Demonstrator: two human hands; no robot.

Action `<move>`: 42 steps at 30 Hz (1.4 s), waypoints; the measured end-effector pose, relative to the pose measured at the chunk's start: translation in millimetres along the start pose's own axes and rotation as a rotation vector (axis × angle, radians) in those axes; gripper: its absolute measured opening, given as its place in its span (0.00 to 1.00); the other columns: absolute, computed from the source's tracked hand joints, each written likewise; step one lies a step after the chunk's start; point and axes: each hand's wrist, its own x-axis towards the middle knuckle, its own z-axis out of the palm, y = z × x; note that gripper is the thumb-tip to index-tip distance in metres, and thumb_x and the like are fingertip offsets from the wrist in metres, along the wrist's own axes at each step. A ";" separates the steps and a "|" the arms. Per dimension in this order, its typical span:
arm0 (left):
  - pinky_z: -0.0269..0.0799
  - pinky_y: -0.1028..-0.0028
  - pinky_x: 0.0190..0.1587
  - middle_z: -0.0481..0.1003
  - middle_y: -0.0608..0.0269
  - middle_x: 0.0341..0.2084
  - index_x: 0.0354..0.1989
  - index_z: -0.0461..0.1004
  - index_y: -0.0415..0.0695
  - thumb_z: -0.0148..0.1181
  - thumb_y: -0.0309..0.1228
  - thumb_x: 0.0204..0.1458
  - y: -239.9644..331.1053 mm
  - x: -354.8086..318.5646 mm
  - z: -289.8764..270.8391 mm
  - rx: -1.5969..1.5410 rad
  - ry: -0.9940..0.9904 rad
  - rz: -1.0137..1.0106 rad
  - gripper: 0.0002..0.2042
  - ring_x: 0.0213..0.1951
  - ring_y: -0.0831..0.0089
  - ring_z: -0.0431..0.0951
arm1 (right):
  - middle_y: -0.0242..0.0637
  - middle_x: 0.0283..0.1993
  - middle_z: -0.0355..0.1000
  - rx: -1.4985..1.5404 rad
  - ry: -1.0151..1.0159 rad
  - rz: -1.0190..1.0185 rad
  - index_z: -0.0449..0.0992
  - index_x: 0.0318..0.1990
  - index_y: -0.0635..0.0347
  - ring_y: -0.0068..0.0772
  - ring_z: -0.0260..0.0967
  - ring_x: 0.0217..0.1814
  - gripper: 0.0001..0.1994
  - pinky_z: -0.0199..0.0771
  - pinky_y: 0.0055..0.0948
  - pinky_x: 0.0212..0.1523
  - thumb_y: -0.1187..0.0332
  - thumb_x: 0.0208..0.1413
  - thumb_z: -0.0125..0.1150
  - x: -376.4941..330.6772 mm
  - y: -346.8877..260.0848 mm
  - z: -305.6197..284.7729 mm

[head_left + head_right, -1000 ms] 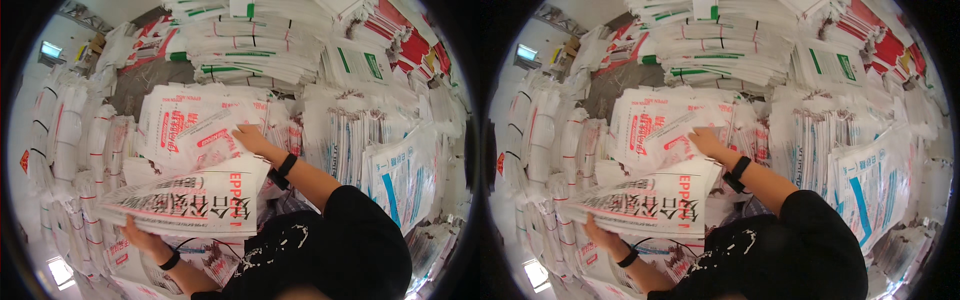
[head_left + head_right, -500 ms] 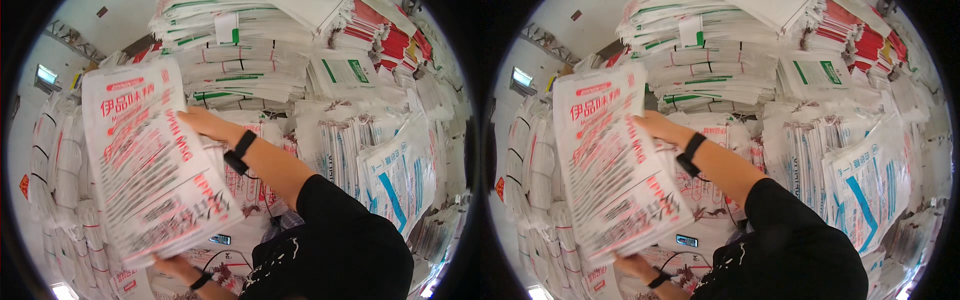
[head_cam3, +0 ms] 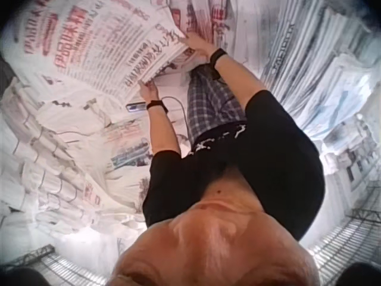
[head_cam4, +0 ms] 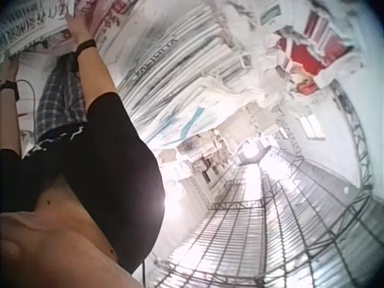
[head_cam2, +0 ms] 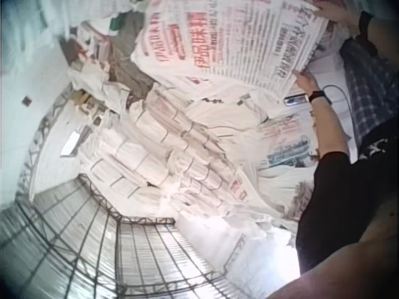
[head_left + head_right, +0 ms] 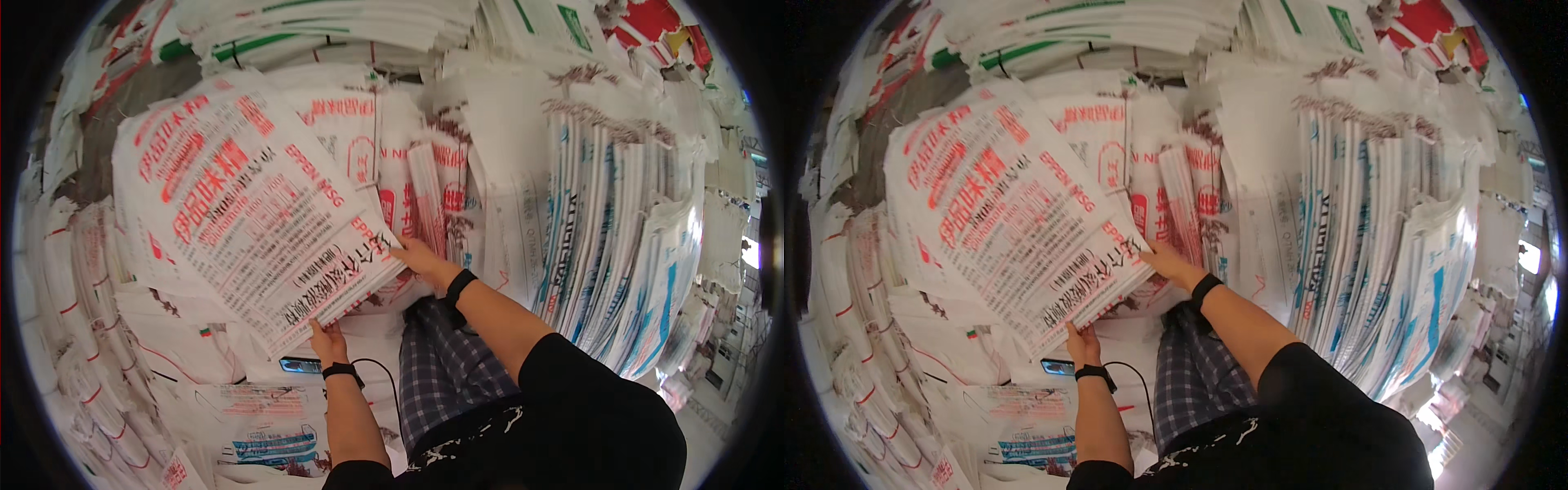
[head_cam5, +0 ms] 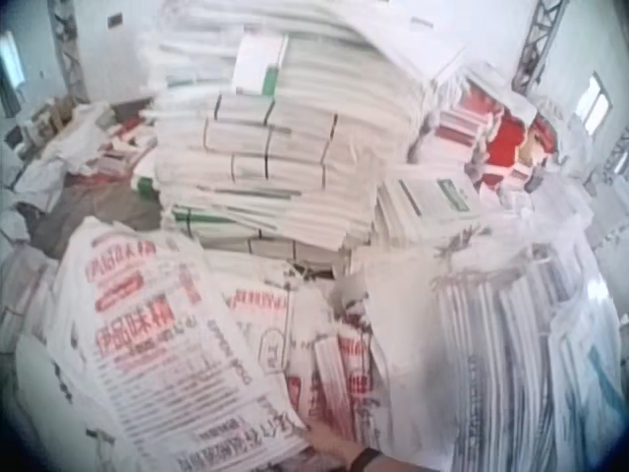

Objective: The recorder is seen organizing and stacking large plastic bags labeled EPPEN MSG in a warehouse environment.

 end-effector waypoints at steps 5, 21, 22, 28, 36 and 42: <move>0.71 0.64 0.49 0.66 0.55 0.47 0.55 0.62 0.37 0.59 0.37 0.60 -8.9 -46.3 55.1 0.484 0.449 0.064 0.22 0.47 0.62 0.71 | 0.41 0.54 0.73 0.013 0.050 0.035 0.63 0.65 0.65 0.29 0.68 0.55 0.27 0.67 0.28 0.55 0.67 0.60 0.59 -2.1 17.7 -24.3; 0.64 0.61 0.54 0.68 0.53 0.47 0.55 0.72 0.44 0.73 0.27 0.39 6.3 -39.5 128.4 1.539 -0.833 0.852 0.30 0.50 0.55 0.67 | 0.50 0.68 0.59 0.122 0.045 -0.164 0.46 0.72 0.59 0.39 0.60 0.68 0.44 0.62 0.33 0.63 0.71 0.49 0.67 -35.2 -23.5 23.2; 0.64 0.61 0.54 0.68 0.53 0.47 0.55 0.72 0.44 0.73 0.27 0.39 7.6 -37.0 128.2 1.543 -0.832 0.849 0.30 0.50 0.55 0.67 | 0.49 0.67 0.60 0.021 0.086 -0.145 0.48 0.72 0.58 0.40 0.61 0.67 0.44 0.63 0.34 0.63 0.70 0.49 0.68 -34.5 -24.1 23.1; 0.69 0.64 0.48 0.72 0.55 0.39 0.54 0.73 0.44 0.65 0.25 0.48 28.9 -13.9 124.0 1.627 -0.866 1.056 0.21 0.44 0.57 0.72 | 0.50 0.65 0.63 -0.219 0.173 -0.135 0.51 0.71 0.56 0.46 0.63 0.66 0.42 0.64 0.37 0.62 0.68 0.49 0.69 -33.7 -24.9 28.0; 0.74 0.68 0.41 0.79 0.48 0.40 0.49 0.73 0.34 0.49 0.31 0.64 130.6 -73.1 109.9 1.218 -0.047 0.700 0.14 0.36 0.67 0.80 | 0.53 0.62 0.66 -0.312 0.180 -0.252 0.57 0.68 0.59 0.48 0.65 0.64 0.34 0.65 0.36 0.62 0.73 0.53 0.62 -21.6 -4.1 4.6; 0.63 0.59 0.62 0.72 0.52 0.56 0.56 0.71 0.38 0.51 0.12 0.49 52.1 -69.9 125.0 1.532 -0.845 1.163 0.23 0.59 0.51 0.70 | 0.45 0.57 0.69 -0.430 0.284 -0.287 0.63 0.63 0.59 0.39 0.67 0.59 0.27 0.67 0.34 0.57 0.75 0.54 0.61 -20.9 4.2 19.2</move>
